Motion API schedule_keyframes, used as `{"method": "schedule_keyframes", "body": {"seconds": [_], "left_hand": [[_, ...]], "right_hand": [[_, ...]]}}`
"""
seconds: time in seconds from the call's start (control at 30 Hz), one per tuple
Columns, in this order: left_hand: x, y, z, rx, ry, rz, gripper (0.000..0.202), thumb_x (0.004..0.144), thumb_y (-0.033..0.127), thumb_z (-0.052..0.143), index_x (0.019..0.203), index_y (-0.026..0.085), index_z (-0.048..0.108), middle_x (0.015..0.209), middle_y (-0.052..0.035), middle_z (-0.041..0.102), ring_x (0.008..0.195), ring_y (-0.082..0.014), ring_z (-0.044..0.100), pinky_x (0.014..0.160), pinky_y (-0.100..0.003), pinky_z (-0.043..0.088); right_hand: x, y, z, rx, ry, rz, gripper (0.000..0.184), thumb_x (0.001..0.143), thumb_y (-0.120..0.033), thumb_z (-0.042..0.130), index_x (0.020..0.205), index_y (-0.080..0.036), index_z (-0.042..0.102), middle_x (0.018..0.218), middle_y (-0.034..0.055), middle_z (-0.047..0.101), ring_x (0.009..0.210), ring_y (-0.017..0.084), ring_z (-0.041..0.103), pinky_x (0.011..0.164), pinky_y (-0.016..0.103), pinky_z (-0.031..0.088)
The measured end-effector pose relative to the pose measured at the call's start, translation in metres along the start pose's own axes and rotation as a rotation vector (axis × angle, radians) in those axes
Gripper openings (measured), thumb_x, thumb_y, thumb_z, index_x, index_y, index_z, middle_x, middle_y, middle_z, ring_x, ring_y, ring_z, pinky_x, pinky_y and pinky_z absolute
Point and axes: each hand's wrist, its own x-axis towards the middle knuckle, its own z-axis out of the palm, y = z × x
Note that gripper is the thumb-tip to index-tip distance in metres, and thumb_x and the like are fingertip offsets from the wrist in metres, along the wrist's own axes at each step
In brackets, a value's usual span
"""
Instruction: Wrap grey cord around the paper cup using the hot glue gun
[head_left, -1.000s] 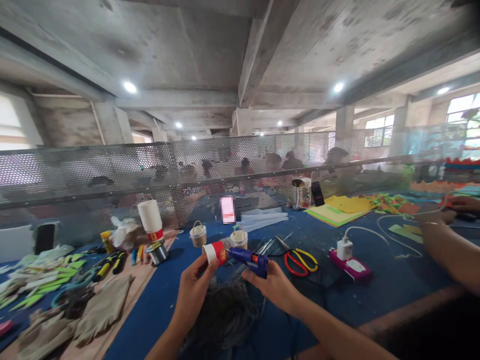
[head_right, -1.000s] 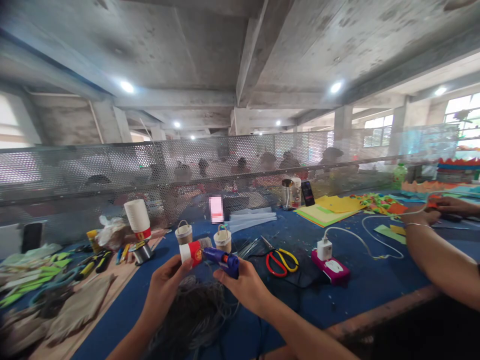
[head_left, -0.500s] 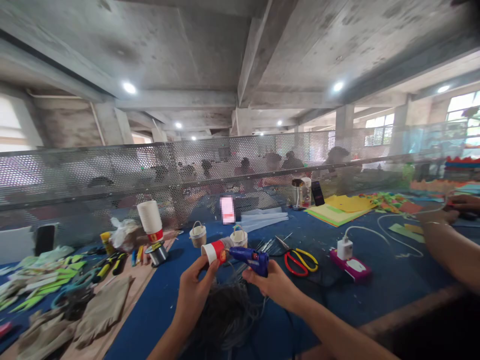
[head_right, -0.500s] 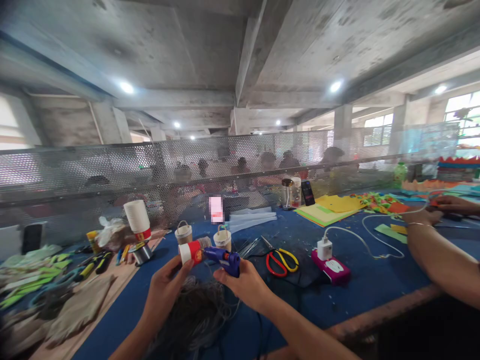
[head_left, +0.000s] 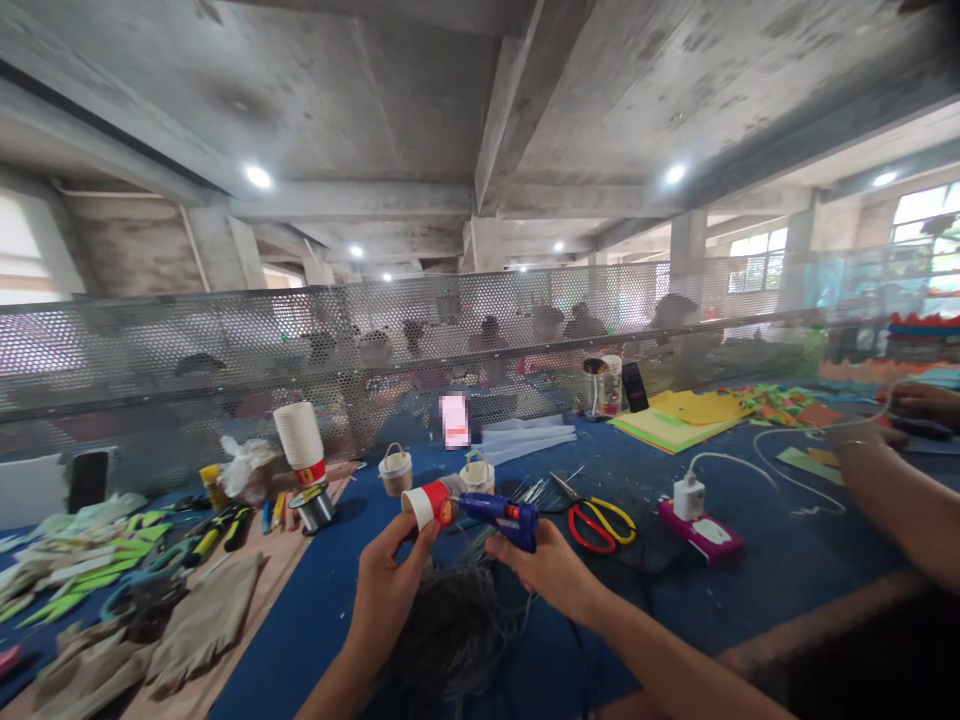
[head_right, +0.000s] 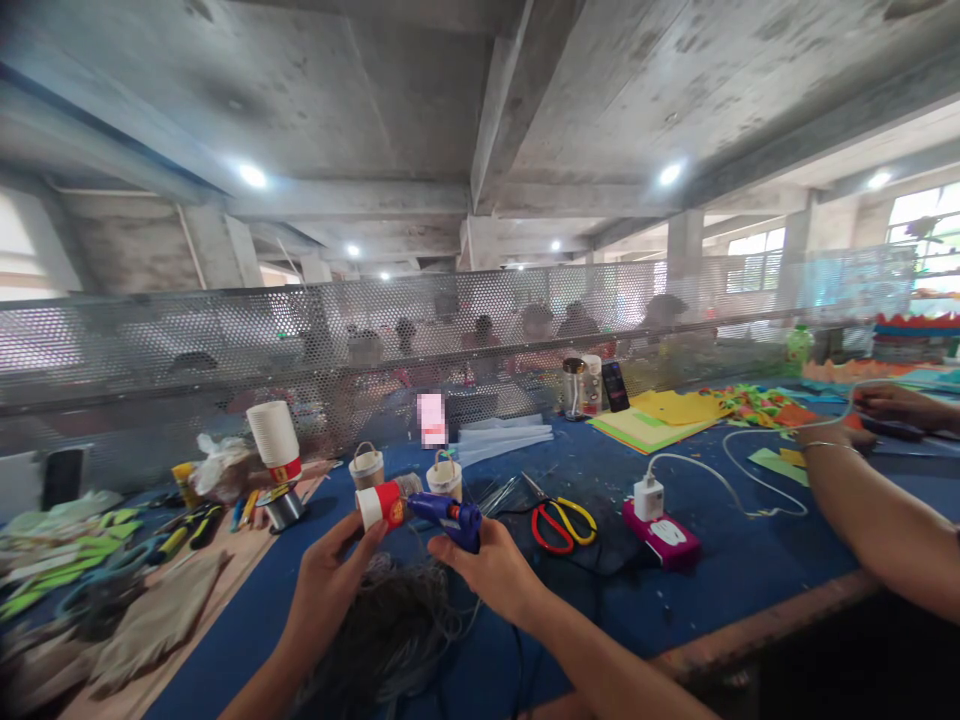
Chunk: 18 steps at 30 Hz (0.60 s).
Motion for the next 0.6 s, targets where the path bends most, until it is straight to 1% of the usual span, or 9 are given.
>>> {"method": "schedule_keyframes", "body": {"seconds": [0.13, 0.27, 0.33, 0.43, 0.53, 0.6], "left_hand": [[0.0003, -0.0018, -0.0003, 0.013, 0.004, 0.015, 0.034, 0.086, 0.039, 0.062, 0.109, 0.016, 0.073, 0.098, -0.0006, 0.075, 0.089, -0.0226, 0.065, 0.080, -0.028, 0.049], [0.0006, -0.0004, -0.0007, 0.021, 0.000, 0.028, 0.034, 0.086, 0.039, 0.063, 0.109, 0.016, 0.073, 0.100, -0.0015, 0.075, 0.091, -0.0234, 0.065, 0.082, -0.030, 0.050], [0.0005, 0.0006, -0.0009, 0.030, 0.004, 0.026, 0.035, 0.086, 0.040, 0.063, 0.108, 0.015, 0.073, 0.099, -0.0021, 0.075, 0.089, -0.0231, 0.065, 0.080, -0.029, 0.050], [0.0000, 0.0001, -0.0008, 0.035, -0.010, 0.028, 0.036, 0.087, 0.039, 0.061, 0.111, 0.016, 0.072, 0.095, -0.0014, 0.074, 0.088, -0.0226, 0.065, 0.079, -0.028, 0.050], [-0.0001, -0.0028, -0.0003, 0.021, -0.012, 0.028, 0.036, 0.087, 0.039, 0.062, 0.114, 0.017, 0.072, 0.095, -0.0006, 0.074, 0.093, -0.0232, 0.065, 0.083, -0.029, 0.050], [0.0001, -0.0046, 0.0000, 0.005, -0.013, 0.025, 0.036, 0.087, 0.039, 0.061, 0.113, 0.017, 0.072, 0.100, -0.0014, 0.074, 0.095, -0.0236, 0.065, 0.085, -0.030, 0.050]], "right_hand": [[-0.0015, -0.0007, 0.0003, -0.009, -0.007, 0.009, 0.048, 0.075, -0.063, 0.068, 0.080, -0.016, 0.060, 0.053, -0.0067, 0.042, 0.046, 0.008, 0.038, 0.041, 0.019, 0.030], [-0.0006, 0.0021, 0.0008, -0.020, 0.001, -0.001, 0.048, 0.074, -0.063, 0.068, 0.078, -0.016, 0.060, 0.053, -0.0063, 0.043, 0.045, 0.008, 0.038, 0.041, 0.020, 0.030], [0.0002, 0.0030, 0.0005, -0.018, -0.001, 0.000, 0.048, 0.074, -0.064, 0.068, 0.078, -0.016, 0.060, 0.052, -0.0065, 0.042, 0.045, 0.008, 0.038, 0.041, 0.020, 0.030], [0.0011, 0.0022, -0.0002, -0.012, -0.016, 0.027, 0.049, 0.073, -0.065, 0.068, 0.075, -0.016, 0.059, 0.051, -0.0071, 0.041, 0.044, 0.007, 0.038, 0.041, 0.020, 0.030], [0.0012, 0.0002, -0.0003, -0.016, -0.022, 0.040, 0.048, 0.074, -0.063, 0.068, 0.079, -0.016, 0.061, 0.054, -0.0062, 0.045, 0.044, 0.007, 0.039, 0.041, 0.020, 0.031], [0.0010, -0.0006, -0.0001, -0.021, -0.012, 0.037, 0.047, 0.075, -0.061, 0.069, 0.082, -0.015, 0.063, 0.056, -0.0057, 0.048, 0.044, 0.007, 0.039, 0.041, 0.020, 0.031]]}}
